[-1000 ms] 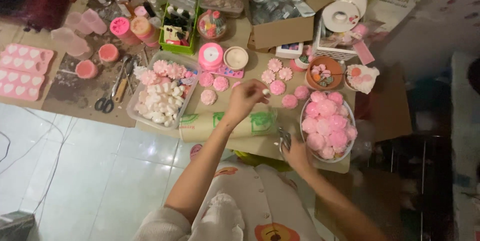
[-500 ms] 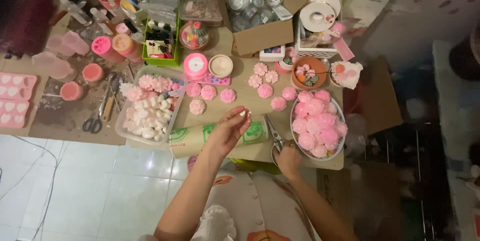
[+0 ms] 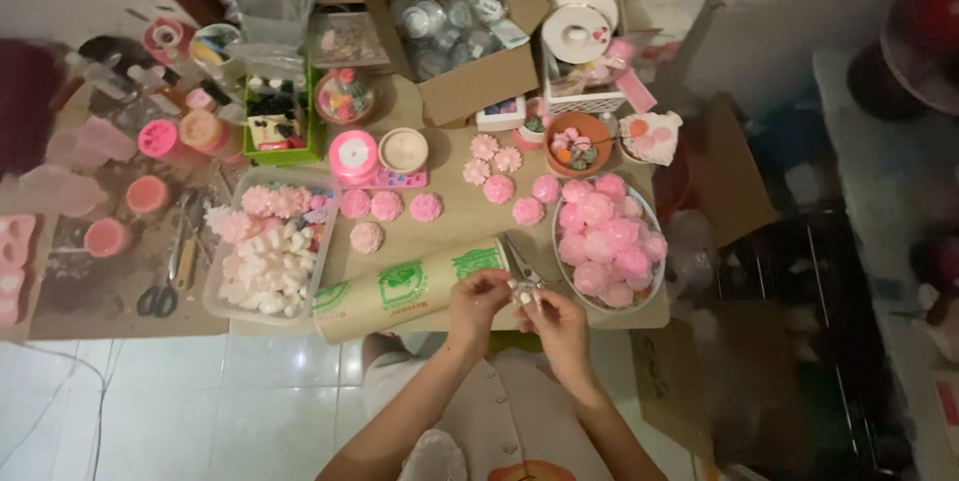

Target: Making decorative candles in the shape of flowers and hearts, including melting wax and packaging.

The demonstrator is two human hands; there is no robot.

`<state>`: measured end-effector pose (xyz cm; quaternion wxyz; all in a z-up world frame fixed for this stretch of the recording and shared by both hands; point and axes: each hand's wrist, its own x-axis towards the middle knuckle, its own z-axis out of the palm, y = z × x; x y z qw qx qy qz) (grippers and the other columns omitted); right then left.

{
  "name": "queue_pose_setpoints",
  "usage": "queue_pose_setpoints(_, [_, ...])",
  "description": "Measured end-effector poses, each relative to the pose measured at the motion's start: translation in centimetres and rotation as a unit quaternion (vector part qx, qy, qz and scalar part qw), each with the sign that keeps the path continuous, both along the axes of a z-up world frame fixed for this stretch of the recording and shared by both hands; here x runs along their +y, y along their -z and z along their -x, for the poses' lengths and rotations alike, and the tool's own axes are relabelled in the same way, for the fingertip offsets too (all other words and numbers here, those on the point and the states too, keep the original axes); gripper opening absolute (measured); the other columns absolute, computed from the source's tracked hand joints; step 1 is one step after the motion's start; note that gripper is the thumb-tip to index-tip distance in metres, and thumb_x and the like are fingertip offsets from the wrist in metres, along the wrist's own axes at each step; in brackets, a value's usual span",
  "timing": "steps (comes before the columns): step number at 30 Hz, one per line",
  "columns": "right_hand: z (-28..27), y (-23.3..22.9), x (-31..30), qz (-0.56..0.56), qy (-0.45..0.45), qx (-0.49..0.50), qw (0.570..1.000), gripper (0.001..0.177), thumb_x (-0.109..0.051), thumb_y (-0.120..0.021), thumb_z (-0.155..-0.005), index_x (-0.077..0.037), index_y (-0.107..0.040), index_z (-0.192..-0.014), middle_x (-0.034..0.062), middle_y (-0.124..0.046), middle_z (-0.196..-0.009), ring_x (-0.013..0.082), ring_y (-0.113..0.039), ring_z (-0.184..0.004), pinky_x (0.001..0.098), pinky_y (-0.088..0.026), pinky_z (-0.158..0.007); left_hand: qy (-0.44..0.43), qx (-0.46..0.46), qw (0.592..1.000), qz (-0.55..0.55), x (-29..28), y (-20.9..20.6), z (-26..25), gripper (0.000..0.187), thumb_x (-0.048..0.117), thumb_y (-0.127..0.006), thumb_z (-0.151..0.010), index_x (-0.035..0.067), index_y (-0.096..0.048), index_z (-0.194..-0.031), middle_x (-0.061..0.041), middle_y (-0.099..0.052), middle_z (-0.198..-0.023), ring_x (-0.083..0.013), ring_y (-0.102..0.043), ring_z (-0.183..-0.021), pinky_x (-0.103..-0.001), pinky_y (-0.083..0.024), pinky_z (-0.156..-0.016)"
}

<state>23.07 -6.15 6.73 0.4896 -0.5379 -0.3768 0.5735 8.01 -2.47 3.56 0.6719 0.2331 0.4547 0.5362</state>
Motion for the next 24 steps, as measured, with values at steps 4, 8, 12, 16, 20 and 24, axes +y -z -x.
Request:
queue_pose_setpoints(4, [-1.4, 1.4, -0.7, 0.021, 0.027, -0.125, 0.992, 0.019, -0.008, -0.07, -0.092, -0.003, -0.075, -0.109, 0.0041, -0.077, -0.086, 0.0152, -0.072, -0.073, 0.0333, -0.06, -0.062, 0.05, 0.005, 0.998, 0.026, -1.2, -0.7, -1.9, 0.017, -0.004, -0.063, -0.091, -0.002, -0.075, -0.103, -0.011, -0.075, -0.102, -0.0174, -0.071, -0.091, -0.031, -0.06, -0.085])
queue_pose_setpoints(8, [-2.2, -0.5, -2.3, -0.094, 0.052, -0.366, 0.924, 0.025, -0.005, -0.078, -0.082, -0.002, -0.072, -0.107, 0.0083, -0.073, -0.096, 0.0187, -0.072, -0.082, 0.0328, -0.06, -0.07, 0.158, 0.075, 0.98, 0.093, -1.8, -3.6, -3.4, 0.025, 0.004, -0.063, -0.094, -0.004, -0.068, -0.117, -0.015, -0.077, -0.108, -0.0213, -0.073, -0.094, -0.031, -0.06, -0.083])
queue_pose_setpoints(12, [-4.1, -0.5, -4.8, -0.07, 0.01, -0.337, 0.939, 0.025, -0.002, -0.071, -0.087, -0.004, -0.074, -0.112, 0.0092, -0.071, -0.111, 0.0202, -0.075, -0.084, 0.032, -0.063, -0.068, 0.201, 0.133, 0.97, 0.027, -2.7, 1.5, -5.5, 0.055, -0.006, -0.055, -0.082, 0.002, -0.049, -0.136, -0.015, -0.071, -0.12, -0.0227, -0.073, -0.105, -0.031, -0.06, -0.086])
queue_pose_setpoints(16, [-7.1, 2.0, -6.8, -0.044, 0.028, -0.245, 0.968, 0.027, 0.002, -0.07, -0.081, -0.004, -0.073, -0.108, 0.0117, -0.068, -0.116, 0.0222, -0.075, -0.092, 0.0327, -0.062, -0.073, 0.266, 0.132, 0.945, 0.139, -2.8, 1.3, -8.0, 0.051, -0.003, -0.066, -0.083, 0.002, -0.054, -0.132, -0.015, -0.072, -0.119, -0.0255, -0.074, -0.103, -0.036, -0.064, -0.086])
queue_pose_setpoints(20, [-15.2, 13.8, -9.0, -0.005, 0.25, -0.202, 0.947, 0.01, 0.001, -0.068, -0.089, 0.0, -0.069, -0.099, 0.0115, -0.074, -0.098, 0.0218, -0.072, -0.084, 0.0331, -0.06, -0.068, 0.347, 0.087, 0.893, 0.272, -2.6, 0.9, -9.5, 0.047, 0.013, -0.068, -0.086, 0.016, -0.057, -0.132, 0.001, -0.066, -0.118, -0.019, -0.064, -0.107, -0.042, -0.054, -0.087])
queue_pose_setpoints(24, [-31.9, 38.2, -12.2, 0.242, 0.466, 0.045, 0.85, 0.035, -0.019, -0.053, -0.111, 0.013, -0.056, -0.124, 0.0093, -0.07, -0.104, 0.0206, -0.064, -0.094, 0.0285, -0.043, -0.076, 0.321, 0.11, 0.906, 0.253, -4.0, 3.5, -7.4, 0.039, 0.023, -0.07, -0.084, 0.015, -0.067, -0.122, 0.0, -0.073, -0.113, -0.0179, -0.067, -0.105, -0.039, -0.049, -0.086])
